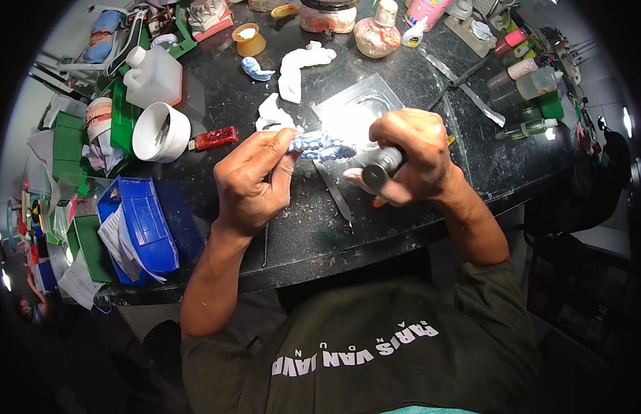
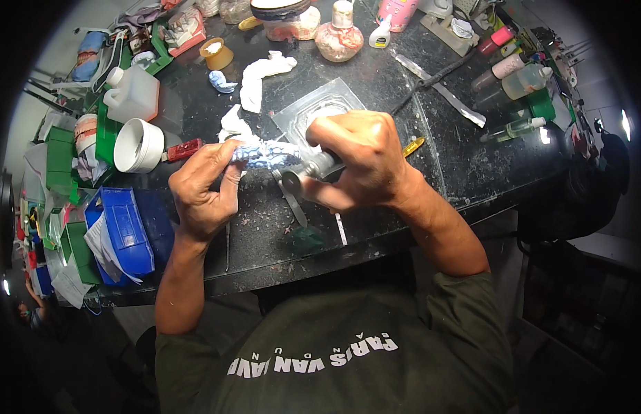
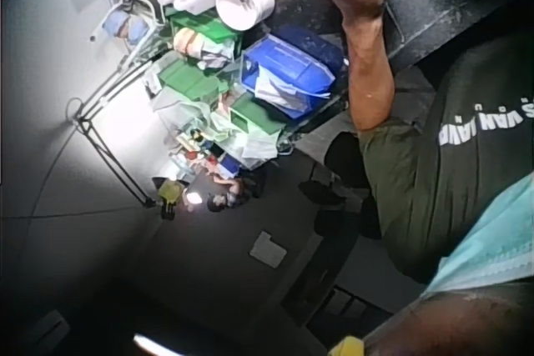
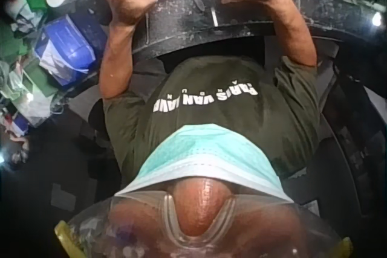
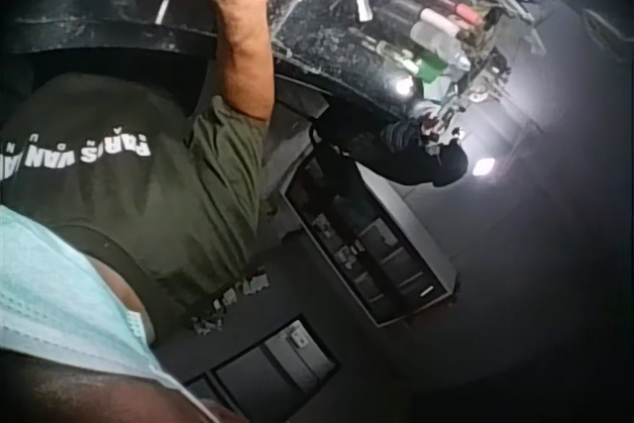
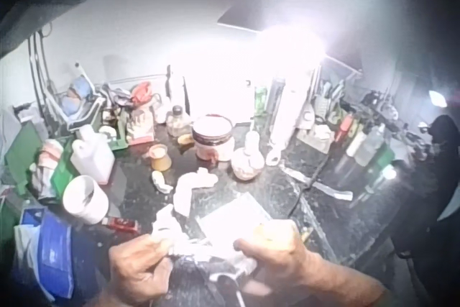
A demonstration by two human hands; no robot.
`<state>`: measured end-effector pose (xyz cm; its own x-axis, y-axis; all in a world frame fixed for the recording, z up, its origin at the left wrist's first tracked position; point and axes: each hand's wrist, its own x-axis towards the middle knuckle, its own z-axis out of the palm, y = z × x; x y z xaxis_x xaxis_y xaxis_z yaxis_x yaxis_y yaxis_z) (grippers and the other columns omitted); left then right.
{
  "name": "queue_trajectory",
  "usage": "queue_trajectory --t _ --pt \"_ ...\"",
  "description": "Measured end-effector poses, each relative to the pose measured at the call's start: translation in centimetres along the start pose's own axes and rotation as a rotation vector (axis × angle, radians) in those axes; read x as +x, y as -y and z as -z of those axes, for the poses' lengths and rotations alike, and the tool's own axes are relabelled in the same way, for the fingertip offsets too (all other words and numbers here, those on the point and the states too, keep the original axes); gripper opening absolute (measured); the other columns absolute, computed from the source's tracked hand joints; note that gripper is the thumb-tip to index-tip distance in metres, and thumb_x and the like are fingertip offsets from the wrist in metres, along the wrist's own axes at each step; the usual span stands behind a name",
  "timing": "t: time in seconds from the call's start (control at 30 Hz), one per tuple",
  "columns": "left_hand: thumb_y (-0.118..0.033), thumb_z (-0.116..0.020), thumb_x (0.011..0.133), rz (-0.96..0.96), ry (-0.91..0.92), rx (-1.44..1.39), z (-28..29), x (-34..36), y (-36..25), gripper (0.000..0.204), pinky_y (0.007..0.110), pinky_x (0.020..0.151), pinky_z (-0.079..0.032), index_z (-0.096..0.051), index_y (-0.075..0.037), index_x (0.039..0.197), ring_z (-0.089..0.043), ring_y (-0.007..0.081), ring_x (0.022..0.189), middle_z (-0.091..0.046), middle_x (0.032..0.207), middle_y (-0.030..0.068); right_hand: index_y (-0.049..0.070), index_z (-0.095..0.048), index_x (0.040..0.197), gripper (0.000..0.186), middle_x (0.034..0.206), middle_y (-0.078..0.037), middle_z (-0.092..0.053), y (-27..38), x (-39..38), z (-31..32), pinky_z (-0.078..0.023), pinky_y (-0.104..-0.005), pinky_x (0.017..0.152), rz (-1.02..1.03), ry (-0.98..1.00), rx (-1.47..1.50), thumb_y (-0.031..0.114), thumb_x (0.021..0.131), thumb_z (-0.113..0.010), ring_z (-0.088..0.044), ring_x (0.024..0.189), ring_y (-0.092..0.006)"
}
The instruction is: The person uses a rotary tool to trim the edges of a clear plastic dental guard. They rotate the guard to reach different sides, occasionally wiping away dust, and then pick up a blue dental model.
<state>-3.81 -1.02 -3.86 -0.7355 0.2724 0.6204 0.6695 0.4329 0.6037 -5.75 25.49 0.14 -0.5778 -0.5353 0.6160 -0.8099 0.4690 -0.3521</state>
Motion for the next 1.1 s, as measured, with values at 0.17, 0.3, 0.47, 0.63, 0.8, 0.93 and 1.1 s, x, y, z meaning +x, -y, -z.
queue_trajectory --t 0.17,0.3,0.47,0.63,0.8,0.93,1.1 --pt "0.010 -0.071 0.086 -0.014 0.037 0.032 0.0 -0.2 -0.5 0.031 0.032 0.081 -0.058 -0.074 0.005 0.116 -0.076 0.0252 0.090 -0.076 0.101 0.0193 0.008 -0.062 0.082 0.053 0.066 -0.005 -0.062 0.0 -0.3 -1.0 -0.049 -0.0382 0.049 -0.159 0.076 -0.137 0.052 0.072 -0.090 -0.066 0.057 -0.0257" --pt "0.011 -0.072 0.084 -0.035 0.039 0.051 -0.3 -0.2 -0.6 0.033 0.031 0.077 -0.057 -0.074 0.005 0.116 -0.074 0.0245 0.085 -0.075 0.097 0.0180 0.008 -0.064 0.086 0.049 0.066 -0.006 -0.064 -0.2 -0.8 -1.3 -0.050 -0.0391 0.048 -0.216 0.117 -0.189 0.051 0.076 -0.086 -0.067 0.056 -0.0265" --pt "0.011 -0.076 0.078 -0.057 0.037 0.090 0.0 0.0 -0.9 0.034 0.035 0.072 -0.059 -0.074 0.007 0.111 -0.076 0.0300 0.083 -0.074 0.095 0.0191 0.008 -0.063 0.084 0.048 0.064 -0.007 -0.064 -0.3 -0.8 -1.7 -0.050 -0.0401 0.047 -0.236 0.175 -0.253 0.052 0.081 -0.082 -0.067 0.054 -0.0277" --pt "0.012 -0.076 0.075 -0.038 0.049 0.100 -0.1 -0.1 -1.1 0.036 0.035 0.071 -0.059 -0.074 0.006 0.110 -0.075 0.0296 0.081 -0.073 0.092 0.0178 0.009 -0.061 0.082 0.047 0.064 -0.008 -0.065 -0.2 -0.8 -1.7 -0.050 -0.0411 0.047 -0.244 0.201 -0.300 0.052 0.082 -0.080 -0.068 0.055 -0.0292" --pt "0.011 -0.076 0.075 -0.082 0.040 0.101 -0.3 0.0 -1.1 0.035 0.036 0.070 -0.058 -0.074 0.006 0.109 -0.074 0.0299 0.080 -0.073 0.092 0.0174 0.011 -0.062 0.083 0.046 0.066 -0.008 -0.066 -0.5 -1.1 -1.8 -0.051 -0.0426 0.049 -0.250 0.215 -0.307 0.053 0.082 -0.079 -0.069 0.058 -0.0303" --pt "0.009 -0.077 0.075 -0.075 0.041 0.114 -0.1 -0.2 -1.1 0.034 0.036 0.069 -0.058 -0.074 0.006 0.109 -0.074 0.0305 0.080 -0.073 0.092 0.0172 0.010 -0.062 0.083 0.047 0.067 -0.008 -0.066 -0.5 -0.9 -1.8 -0.051 -0.0428 0.050 -0.256 0.235 -0.315 0.054 0.081 -0.079 -0.069 0.060 -0.0307" --pt "0.010 -0.076 0.078 -0.055 0.040 0.096 -0.3 -0.3 -0.9 0.033 0.034 0.071 -0.057 -0.074 0.006 0.111 -0.074 0.0277 0.080 -0.073 0.092 0.0173 0.010 -0.063 0.083 0.046 0.066 -0.009 -0.066 -0.6 -0.8 -2.0 -0.053 -0.0425 0.051 -0.280 0.254 -0.316 0.053 0.081 -0.080 -0.069 0.060 -0.0309"
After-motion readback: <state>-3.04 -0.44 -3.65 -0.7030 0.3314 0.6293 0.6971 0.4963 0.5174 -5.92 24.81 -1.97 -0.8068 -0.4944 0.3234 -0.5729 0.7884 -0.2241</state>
